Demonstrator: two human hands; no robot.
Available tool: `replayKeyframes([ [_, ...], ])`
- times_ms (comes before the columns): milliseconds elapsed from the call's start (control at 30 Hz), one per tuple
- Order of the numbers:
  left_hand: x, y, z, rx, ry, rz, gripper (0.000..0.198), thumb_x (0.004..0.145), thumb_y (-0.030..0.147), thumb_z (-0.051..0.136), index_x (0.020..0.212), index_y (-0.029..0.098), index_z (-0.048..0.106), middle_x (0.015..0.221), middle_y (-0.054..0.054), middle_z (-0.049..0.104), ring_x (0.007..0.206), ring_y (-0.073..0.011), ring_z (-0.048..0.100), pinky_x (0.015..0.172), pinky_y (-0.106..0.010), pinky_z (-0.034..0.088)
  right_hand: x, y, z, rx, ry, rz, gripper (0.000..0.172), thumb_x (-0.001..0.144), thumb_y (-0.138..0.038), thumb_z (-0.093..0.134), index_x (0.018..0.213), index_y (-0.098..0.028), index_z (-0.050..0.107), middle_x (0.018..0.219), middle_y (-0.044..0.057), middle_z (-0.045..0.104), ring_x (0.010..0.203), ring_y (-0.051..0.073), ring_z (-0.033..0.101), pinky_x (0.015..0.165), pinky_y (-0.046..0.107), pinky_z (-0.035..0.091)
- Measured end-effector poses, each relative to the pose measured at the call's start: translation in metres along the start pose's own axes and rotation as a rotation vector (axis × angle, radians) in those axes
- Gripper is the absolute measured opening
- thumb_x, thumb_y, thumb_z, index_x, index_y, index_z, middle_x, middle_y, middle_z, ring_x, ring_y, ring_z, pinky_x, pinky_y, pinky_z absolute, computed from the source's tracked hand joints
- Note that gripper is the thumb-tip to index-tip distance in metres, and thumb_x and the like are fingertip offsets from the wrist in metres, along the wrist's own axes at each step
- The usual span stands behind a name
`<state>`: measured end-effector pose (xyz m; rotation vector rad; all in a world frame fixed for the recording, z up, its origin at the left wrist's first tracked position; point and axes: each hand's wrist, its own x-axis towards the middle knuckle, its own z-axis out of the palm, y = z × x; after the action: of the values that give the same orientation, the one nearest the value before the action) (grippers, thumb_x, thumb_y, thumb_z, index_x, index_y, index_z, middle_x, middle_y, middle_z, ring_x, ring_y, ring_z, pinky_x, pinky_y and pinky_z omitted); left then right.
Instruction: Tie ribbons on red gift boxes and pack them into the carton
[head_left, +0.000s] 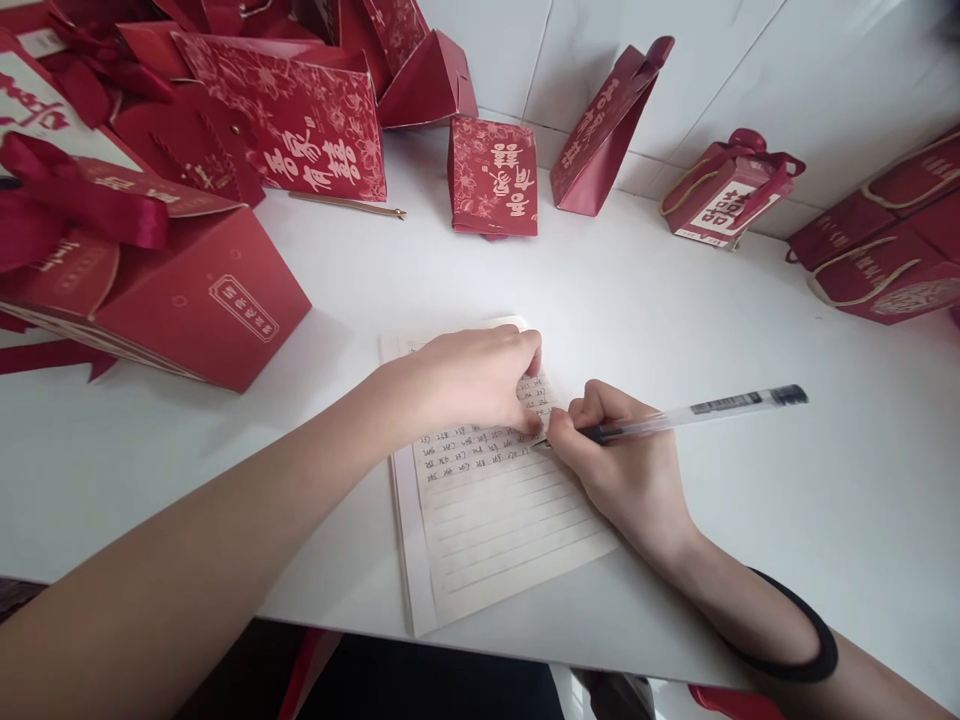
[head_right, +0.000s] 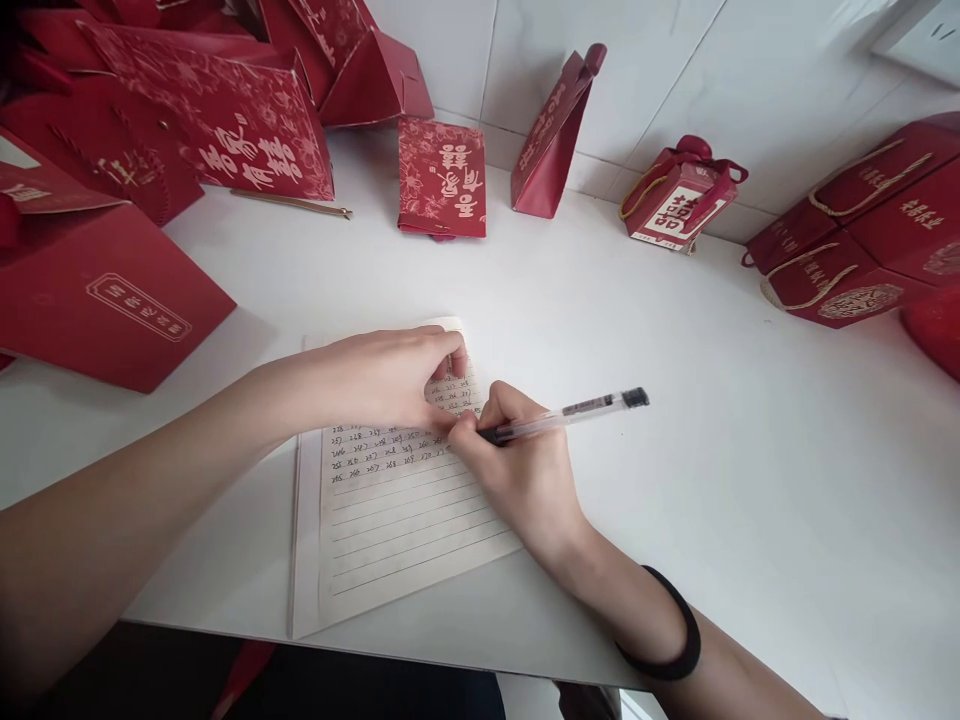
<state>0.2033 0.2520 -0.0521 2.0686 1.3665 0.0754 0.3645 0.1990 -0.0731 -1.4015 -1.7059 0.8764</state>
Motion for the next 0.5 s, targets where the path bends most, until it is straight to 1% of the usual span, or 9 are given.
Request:
replayKeyframes([
  [67, 0.000, 0.000, 0.000, -0.005, -0.008, 0.000, 0.046, 0.062, 0.049, 0.066, 0.100, 0.025, 0.053, 0.104, -0.002, 0.056, 0.085, -0.0210, 0.055, 0.065, -0.029, 0.037, 0.000, 0.000, -0.001, 0.042, -0.014, 0.021, 0.031, 0.070, -0.016, 0.054, 0.052, -0.020, 0.029, 0.049, -0.006, 0.029, 0.046, 0.007, 0.025, 0.040, 0.020, 0.021],
  [133, 0.000, 0.001, -0.001, 0.002, -0.013, -0.007, 0.047, 0.062, 0.049, 0.066, 0.100, 0.025, 0.052, 0.104, -0.002, 0.056, 0.084, -0.0210, 0.056, 0.065, -0.029, 0.037, 0.001, 0.000, -0.004, 0.193, -0.031, 0.094, 0.033, 0.068, -0.015, 0.055, 0.053, -0.021, 0.027, 0.048, -0.007, 0.027, 0.044, 0.007, 0.023, 0.039, 0.020, 0.019],
  [200, -0.001, 0.003, -0.004, 0.012, -0.018, -0.008, 0.048, 0.061, 0.050, 0.066, 0.100, 0.024, 0.052, 0.104, -0.002, 0.057, 0.082, -0.0206, 0.056, 0.063, -0.029, 0.038, 0.004, 0.000, -0.008, 0.387, -0.011, 0.184, 0.035, 0.071, -0.018, 0.057, 0.055, -0.022, 0.026, 0.045, -0.008, 0.027, 0.040, 0.006, 0.022, 0.036, 0.019, 0.018],
  [267, -0.003, 0.004, -0.006, 0.017, -0.028, 0.003, 0.048, 0.061, 0.051, 0.066, 0.099, 0.024, 0.052, 0.103, -0.002, 0.059, 0.080, -0.0206, 0.057, 0.060, -0.029, 0.038, 0.009, 0.002, -0.013, 0.483, 0.046, 0.216, 0.037, 0.078, -0.025, 0.059, 0.058, -0.022, 0.028, 0.043, -0.009, 0.029, 0.037, 0.006, 0.023, 0.034, 0.018, 0.018],
  [333, -0.005, 0.002, -0.007, 0.003, -0.034, 0.029, 0.044, 0.064, 0.048, 0.064, 0.097, 0.023, 0.053, 0.103, -0.003, 0.061, 0.081, -0.0210, 0.058, 0.060, -0.029, 0.039, 0.016, 0.009, -0.017, 0.428, 0.101, 0.158, 0.037, 0.083, -0.035, 0.060, 0.060, -0.021, 0.035, 0.043, -0.009, 0.033, 0.036, 0.006, 0.028, 0.034, 0.018, 0.020],
  [400, -0.007, -0.003, -0.009, -0.065, -0.043, 0.065, 0.036, 0.068, 0.044, 0.062, 0.095, 0.021, 0.056, 0.101, -0.004, 0.063, 0.084, -0.0208, 0.060, 0.062, -0.029, 0.042, 0.026, 0.019, -0.020, 0.265, 0.122, 0.040, 0.032, 0.085, -0.042, 0.060, 0.065, -0.021, 0.045, 0.046, -0.007, 0.040, 0.038, 0.008, 0.034, 0.035, 0.019, 0.026],
  [467, -0.008, -0.006, -0.018, -0.224, -0.065, 0.114, 0.030, 0.074, 0.043, 0.058, 0.092, 0.019, 0.059, 0.095, -0.004, 0.066, 0.083, -0.0188, 0.061, 0.066, -0.029, 0.045, 0.036, 0.031, -0.024, 0.057, 0.134, -0.087, 0.025, 0.084, -0.043, 0.059, 0.076, -0.020, 0.056, 0.053, -0.004, 0.049, 0.041, 0.010, 0.042, 0.038, 0.020, 0.033],
  [500, -0.011, -0.006, -0.027, -0.326, -0.054, 0.140, 0.028, 0.077, 0.043, 0.055, 0.090, 0.018, 0.060, 0.092, -0.005, 0.066, 0.082, -0.0176, 0.062, 0.068, -0.028, 0.046, 0.042, 0.036, -0.025, -0.023, 0.132, -0.136, 0.022, 0.085, -0.041, 0.058, 0.084, -0.020, 0.060, 0.059, -0.002, 0.053, 0.044, 0.011, 0.046, 0.038, 0.021, 0.035],
])
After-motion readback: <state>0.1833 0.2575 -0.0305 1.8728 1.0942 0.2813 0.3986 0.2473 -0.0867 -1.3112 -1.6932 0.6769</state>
